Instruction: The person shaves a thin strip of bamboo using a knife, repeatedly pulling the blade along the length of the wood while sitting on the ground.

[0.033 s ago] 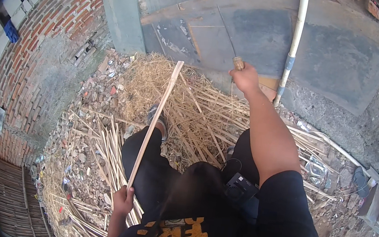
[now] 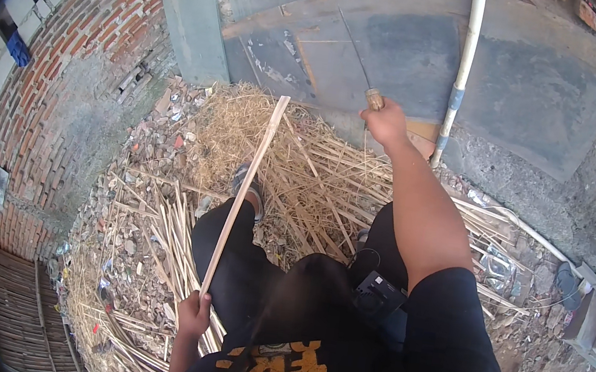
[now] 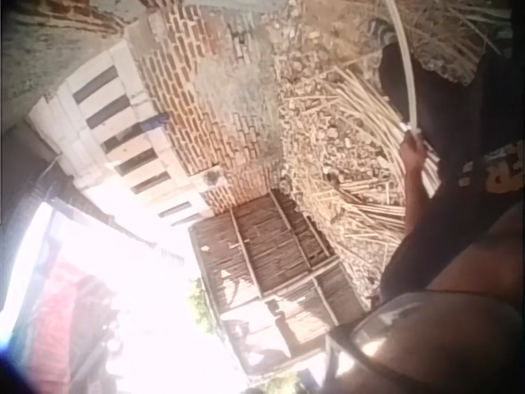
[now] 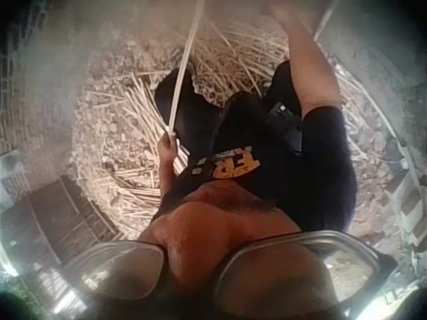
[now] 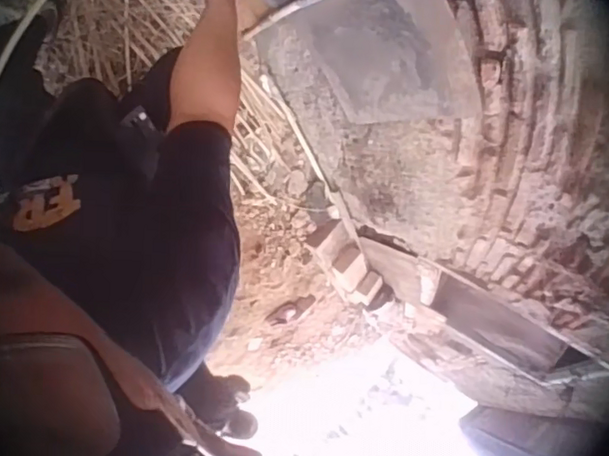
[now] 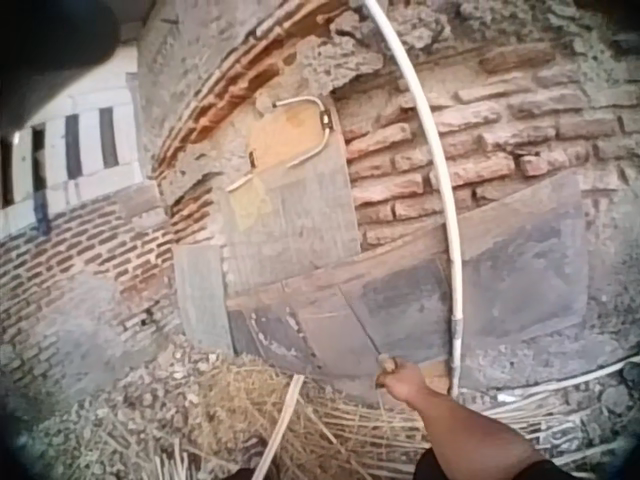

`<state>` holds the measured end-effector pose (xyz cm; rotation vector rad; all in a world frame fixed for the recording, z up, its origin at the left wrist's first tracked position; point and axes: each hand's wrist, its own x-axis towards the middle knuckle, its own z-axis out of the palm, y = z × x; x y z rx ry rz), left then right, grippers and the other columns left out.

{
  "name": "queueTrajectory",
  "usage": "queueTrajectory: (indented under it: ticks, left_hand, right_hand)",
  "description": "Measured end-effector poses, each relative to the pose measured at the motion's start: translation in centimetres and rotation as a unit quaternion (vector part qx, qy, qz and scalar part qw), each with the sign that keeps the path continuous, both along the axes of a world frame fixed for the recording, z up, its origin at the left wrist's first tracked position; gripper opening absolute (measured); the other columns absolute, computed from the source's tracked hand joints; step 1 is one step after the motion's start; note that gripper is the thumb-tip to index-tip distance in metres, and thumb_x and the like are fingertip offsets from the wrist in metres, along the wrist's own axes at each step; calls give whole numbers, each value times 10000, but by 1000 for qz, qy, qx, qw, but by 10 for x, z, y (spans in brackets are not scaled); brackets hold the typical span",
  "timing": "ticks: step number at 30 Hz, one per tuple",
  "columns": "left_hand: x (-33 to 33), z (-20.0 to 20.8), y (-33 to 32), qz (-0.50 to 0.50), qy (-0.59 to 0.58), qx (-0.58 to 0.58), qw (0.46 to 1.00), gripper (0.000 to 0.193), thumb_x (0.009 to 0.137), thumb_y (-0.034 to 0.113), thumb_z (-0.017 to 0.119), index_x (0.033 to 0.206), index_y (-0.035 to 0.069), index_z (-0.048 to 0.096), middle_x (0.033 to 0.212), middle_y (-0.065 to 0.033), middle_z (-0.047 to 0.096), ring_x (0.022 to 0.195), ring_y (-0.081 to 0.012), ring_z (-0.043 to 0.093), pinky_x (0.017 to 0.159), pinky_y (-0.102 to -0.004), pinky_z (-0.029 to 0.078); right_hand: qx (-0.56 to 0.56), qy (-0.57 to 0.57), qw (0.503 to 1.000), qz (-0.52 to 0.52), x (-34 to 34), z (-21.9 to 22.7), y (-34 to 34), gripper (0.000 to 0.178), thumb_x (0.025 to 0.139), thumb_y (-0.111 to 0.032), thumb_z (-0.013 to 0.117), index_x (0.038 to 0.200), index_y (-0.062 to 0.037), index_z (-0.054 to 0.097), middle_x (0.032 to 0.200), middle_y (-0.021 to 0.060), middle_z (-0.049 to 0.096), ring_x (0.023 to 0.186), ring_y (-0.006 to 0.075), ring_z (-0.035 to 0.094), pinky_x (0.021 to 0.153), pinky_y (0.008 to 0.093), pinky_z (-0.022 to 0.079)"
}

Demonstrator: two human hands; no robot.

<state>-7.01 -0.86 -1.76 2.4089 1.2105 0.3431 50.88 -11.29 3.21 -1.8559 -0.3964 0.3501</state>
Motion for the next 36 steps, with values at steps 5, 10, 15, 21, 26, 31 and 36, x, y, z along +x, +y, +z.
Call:
queueTrajectory:
  ticks: [5,10,15,21,26,31,36]
  left_hand:
    - [1,-3,-3,12,-6,20,1000,469,1004,406,573,730,24,557,574,-200,573,567,-425,621,524,-480,456]
    - [1,-1,-5,23,22,50,998,451,996,391,589,729,29,554,576,-202,572,575,-435,618,526,-491,458]
    - [1,-4,-5,22,28,73,997,456,982,396,619,724,27,547,594,-213,584,597,-455,618,548,-511,467]
    - [-4,-8,-2,37,24,53,998,494,974,458,627,745,27,554,625,-219,604,633,-465,630,580,-531,479]
    - [4,0,-5,29,1,47,998,476,983,444,618,779,18,562,639,-220,613,639,-468,629,585,-530,480]
    - [0,-9,-7,34,-19,40,998,464,992,428,604,806,6,557,653,-244,612,655,-486,623,594,-544,474]
    - [-2,-11,-8,43,-21,44,998,465,994,417,602,796,1,546,660,-261,610,666,-494,621,598,-554,468]
  right_hand:
    - [-20,-56,998,16,10,-21,7,364,809,-249,747,1084,-20,683,950,172,722,896,303,693,804,406,515]
    - [-41,-99,993,41,6,-16,7,380,815,-289,742,1090,-33,680,951,182,721,907,324,693,823,416,516]
    - [-19,-92,995,42,-4,-6,6,314,819,-251,758,1014,-22,667,858,124,693,812,247,653,769,376,496]
    - [-11,-77,995,55,-19,13,6,370,827,-273,759,1069,-7,672,850,130,695,790,254,657,743,385,493]
    - [25,-21,998,60,-44,39,10,311,844,-234,762,1036,-11,660,774,65,644,710,175,591,680,350,467]
    - [74,-3,993,93,-66,58,13,228,877,-172,766,908,-78,561,716,-23,507,582,80,441,524,263,373]
    - [91,8,989,115,-74,63,14,227,882,-162,771,915,-76,564,718,-25,507,575,76,438,520,266,373]
